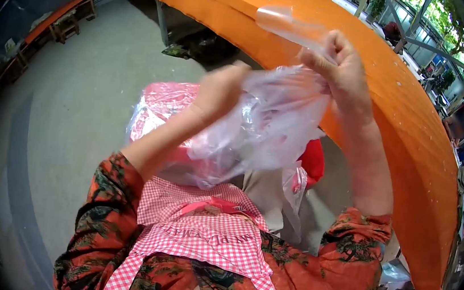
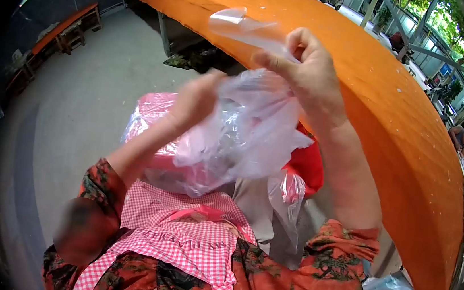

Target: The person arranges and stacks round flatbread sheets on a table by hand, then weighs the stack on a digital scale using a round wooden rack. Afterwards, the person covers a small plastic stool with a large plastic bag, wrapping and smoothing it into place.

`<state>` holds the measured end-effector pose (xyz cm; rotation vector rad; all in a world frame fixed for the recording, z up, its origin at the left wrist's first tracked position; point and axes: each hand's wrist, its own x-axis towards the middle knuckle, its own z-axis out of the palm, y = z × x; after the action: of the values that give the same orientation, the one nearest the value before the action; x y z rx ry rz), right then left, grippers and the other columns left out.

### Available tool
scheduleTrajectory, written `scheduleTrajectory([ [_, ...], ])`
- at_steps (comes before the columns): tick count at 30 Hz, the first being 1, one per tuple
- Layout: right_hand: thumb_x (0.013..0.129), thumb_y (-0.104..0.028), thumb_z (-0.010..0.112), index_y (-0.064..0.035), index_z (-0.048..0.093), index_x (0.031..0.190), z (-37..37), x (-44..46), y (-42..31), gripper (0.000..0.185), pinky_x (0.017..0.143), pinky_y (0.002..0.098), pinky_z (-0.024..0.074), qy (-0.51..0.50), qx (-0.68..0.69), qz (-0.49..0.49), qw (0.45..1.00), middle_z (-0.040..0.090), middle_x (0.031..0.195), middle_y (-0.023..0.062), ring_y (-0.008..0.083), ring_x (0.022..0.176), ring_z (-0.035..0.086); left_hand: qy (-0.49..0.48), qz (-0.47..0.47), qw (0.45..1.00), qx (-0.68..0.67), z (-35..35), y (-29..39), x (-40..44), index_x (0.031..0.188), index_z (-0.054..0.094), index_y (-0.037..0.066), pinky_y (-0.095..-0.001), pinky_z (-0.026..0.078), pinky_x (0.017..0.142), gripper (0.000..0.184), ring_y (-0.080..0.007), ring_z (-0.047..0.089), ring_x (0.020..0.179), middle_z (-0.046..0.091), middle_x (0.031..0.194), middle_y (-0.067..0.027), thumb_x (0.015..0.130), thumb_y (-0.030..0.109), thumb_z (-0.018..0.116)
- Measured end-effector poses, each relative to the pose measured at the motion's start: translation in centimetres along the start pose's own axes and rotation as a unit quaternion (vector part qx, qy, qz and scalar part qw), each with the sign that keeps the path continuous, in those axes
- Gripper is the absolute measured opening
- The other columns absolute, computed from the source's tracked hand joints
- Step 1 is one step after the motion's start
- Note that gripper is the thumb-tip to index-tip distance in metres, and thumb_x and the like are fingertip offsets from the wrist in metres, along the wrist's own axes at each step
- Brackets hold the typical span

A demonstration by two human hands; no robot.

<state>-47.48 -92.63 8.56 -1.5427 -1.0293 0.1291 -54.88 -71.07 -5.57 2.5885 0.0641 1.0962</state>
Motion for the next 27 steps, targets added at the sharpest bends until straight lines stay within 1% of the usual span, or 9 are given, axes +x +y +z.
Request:
scheduleTrajectory([
  [1, 0.066, -0.029, 0.087, -0.0061, 0.052, 0.108, -0.9, 0.1, 1.3, 0.059, 0.058, 0.0252, 0.0434, 0.019, -0.107, -0.091, 0.99, 0.05, 0.076, 0.0, 0.0108, 0.066, 0.049, 0.154, 0.074, 0.981, -0.096, -0.5, -2.5, 1.4, 0.094, 0.061, 0.003, -0.0391, 0.049, 0.059, 0.02, -0.0297, 0.059, 0.061, 0.057, 0.07, -0.0128, 0.075, 0.0, 0.057],
  [3, 0.066, -0.028, 0.086, -0.0043, 0.045, 0.124, -1.6, -2.0, 3.5, 0.076, 0.064, 0.029, 0.0466, 0.025, -0.278, -0.084, 0.957, 0.052, 0.085, 0.004, 0.0142, 0.073, 0.052, 0.073, -0.165, 0.93, -0.321, -6.3, -1.3, 2.5, 0.086, 0.062, 0.003, -0.0258, 0.044, 0.056, 0.018, -0.0107, 0.054, 0.063, 0.058, 0.072, -0.0042, 0.076, -0.002, 0.047],
  [7, 0.068, -0.029, 0.082, 0.0018, 0.022, 0.146, -3.0, -8.8, 12.1, 0.104, 0.102, 0.0391, 0.0411, 0.014, -0.04, 0.153, 0.987, 0.036, 0.145, 0.0237, 0.03, 0.127, 0.047, 0.06, -0.1, 0.849, -0.515, -11.7, -2.1, 3.2, 0.095, 0.061, 0.002, -0.0216, 0.046, 0.063, 0.018, -0.0084, 0.056, 0.071, 0.06, 0.08, -0.0034, 0.082, 0.005, 0.048],
  [10, 0.062, -0.039, 0.087, 0.0062, 0.016, 0.145, 0.6, -17.7, 19.3, 0.119, 0.113, 0.0379, 0.0263, -0.068, -0.303, 0.124, 0.942, 0.028, 0.149, 0.0261, 0.0341, 0.14, 0.028, 0.057, -0.212, 0.836, -0.503, -14.0, -4.3, 4.6, 0.102, 0.062, 0.005, -0.0205, 0.049, 0.063, 0.019, -0.0091, 0.06, 0.074, 0.063, 0.088, -0.0015, 0.088, 0.016, 0.056],
  [13, 0.076, -0.029, 0.075, -0.0023, 0.047, 0.13, 3.2, -23.3, 27.9, 0.066, 0.093, 0.044, 0.0447, -0.077, -0.41, 0.099, 0.904, 0.057, 0.119, 0.024, 0.0403, 0.111, 0.055, 0.093, -0.232, 0.821, -0.513, -14.4, -5.5, 5.5, 0.104, 0.065, 0.001, -0.0303, 0.05, 0.078, 0.025, -0.017, 0.062, 0.089, 0.065, 0.096, -0.0072, 0.086, 0.015, 0.056],
  [18, 0.084, -0.037, 0.059, -0.0074, 0.064, 0.109, -2.6, -24.4, 35.2, 0.039, 0.076, 0.0472, 0.0503, 0.032, -0.266, 0.293, 0.918, 0.067, 0.078, 0.0186, 0.0362, 0.081, 0.066, 0.061, -0.104, 0.787, -0.605, -19.2, -7.4, 8.6, 0.1, 0.065, -0.001, -0.0359, 0.054, 0.074, 0.023, -0.0216, 0.065, 0.085, 0.067, 0.093, -0.0094, 0.086, 0.016, 0.059],
  [22, 0.078, -0.035, 0.072, -0.0014, 0.041, 0.139, -8.0, -24.3, 35.8, 0.077, 0.105, 0.0417, 0.039, -0.127, -0.523, 0.414, 0.734, 0.048, 0.137, 0.0246, 0.0329, 0.13, 0.045, 0.187, -0.193, 0.851, -0.451, -19.1, -10.5, 10.0, 0.101, 0.066, 0.003, -0.0384, 0.053, 0.072, 0.021, -0.0198, 0.063, 0.088, 0.065, 0.095, -0.0064, 0.084, 0.015, 0.06],
  [24, 0.072, -0.032, 0.079, 0.0025, 0.029, 0.143, -5.9, -17.1, 30.7, 0.094, 0.111, 0.0426, 0.0307, 0.039, -0.302, 0.167, 0.938, 0.036, 0.145, 0.0242, 0.037, 0.134, 0.036, 0.079, -0.161, 0.861, -0.475, -18.4, -5.3, 8.1, 0.099, 0.066, 0.005, -0.0369, 0.052, 0.072, 0.019, -0.0181, 0.061, 0.087, 0.064, 0.093, -0.0048, 0.083, 0.013, 0.058],
  [27, 0.073, -0.024, 0.08, -0.0003, 0.028, 0.144, 3.4, -9.4, 15.8, 0.092, 0.109, 0.041, 0.0319, 0.057, -0.183, -0.043, 0.98, 0.036, 0.146, 0.0219, 0.0325, 0.136, 0.035, 0.118, -0.253, 0.854, -0.44, -15.8, -1.2, 8.5, 0.091, 0.064, 0.004, -0.0351, 0.051, 0.071, 0.014, -0.017, 0.06, 0.077, 0.063, 0.084, -0.0056, 0.083, 0.007, 0.053],
])
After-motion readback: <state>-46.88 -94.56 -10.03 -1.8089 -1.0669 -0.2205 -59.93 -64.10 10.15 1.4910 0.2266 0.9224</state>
